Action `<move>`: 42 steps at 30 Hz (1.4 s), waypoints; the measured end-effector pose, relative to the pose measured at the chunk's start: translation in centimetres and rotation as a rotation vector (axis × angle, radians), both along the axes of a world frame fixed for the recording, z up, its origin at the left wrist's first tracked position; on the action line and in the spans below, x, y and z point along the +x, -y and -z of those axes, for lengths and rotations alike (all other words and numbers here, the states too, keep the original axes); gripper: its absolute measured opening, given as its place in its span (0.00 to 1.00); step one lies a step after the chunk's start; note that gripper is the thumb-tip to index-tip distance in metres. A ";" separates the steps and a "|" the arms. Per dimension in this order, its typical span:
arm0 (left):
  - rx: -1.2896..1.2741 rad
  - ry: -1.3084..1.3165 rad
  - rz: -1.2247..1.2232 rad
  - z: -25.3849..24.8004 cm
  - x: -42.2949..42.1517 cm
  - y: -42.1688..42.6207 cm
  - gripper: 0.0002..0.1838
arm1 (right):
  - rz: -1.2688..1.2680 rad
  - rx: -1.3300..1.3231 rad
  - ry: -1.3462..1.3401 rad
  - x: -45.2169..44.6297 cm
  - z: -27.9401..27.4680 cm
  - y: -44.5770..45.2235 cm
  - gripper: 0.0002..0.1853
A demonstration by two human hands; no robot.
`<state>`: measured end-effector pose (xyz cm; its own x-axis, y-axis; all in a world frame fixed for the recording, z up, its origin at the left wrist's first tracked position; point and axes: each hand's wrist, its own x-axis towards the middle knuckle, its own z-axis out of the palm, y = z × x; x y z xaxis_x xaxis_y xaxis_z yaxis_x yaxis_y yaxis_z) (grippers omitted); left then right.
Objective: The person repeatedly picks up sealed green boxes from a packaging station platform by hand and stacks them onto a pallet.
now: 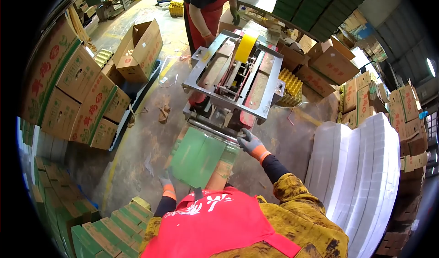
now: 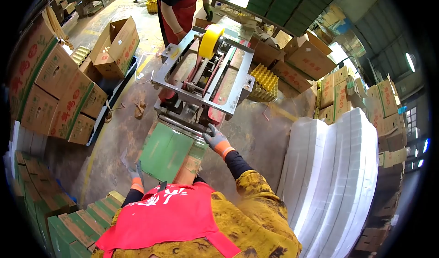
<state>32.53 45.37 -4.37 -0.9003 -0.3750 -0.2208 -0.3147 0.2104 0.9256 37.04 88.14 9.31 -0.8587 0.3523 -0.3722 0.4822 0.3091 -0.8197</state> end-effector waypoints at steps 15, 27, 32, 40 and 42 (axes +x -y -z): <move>-0.034 0.332 0.749 -1.0 5.8 1.2 0.37 | -0.164 -0.017 0.128 -6.8 8.1 7.2 0.41; 0.714 0.417 0.394 -7.5 3.6 -0.4 0.32 | 0.074 -0.119 0.094 -0.1 6.3 11.6 0.47; 0.570 0.515 0.351 -5.9 1.0 -0.6 0.37 | 0.074 0.083 0.162 -2.2 3.7 15.7 0.48; 0.285 0.514 0.308 -7.3 0.5 -1.5 0.40 | 0.035 0.108 0.198 -2.2 5.0 14.8 0.55; 0.325 0.481 0.322 -5.0 0.7 -0.7 0.39 | 0.014 0.244 0.237 -2.2 4.4 14.9 0.60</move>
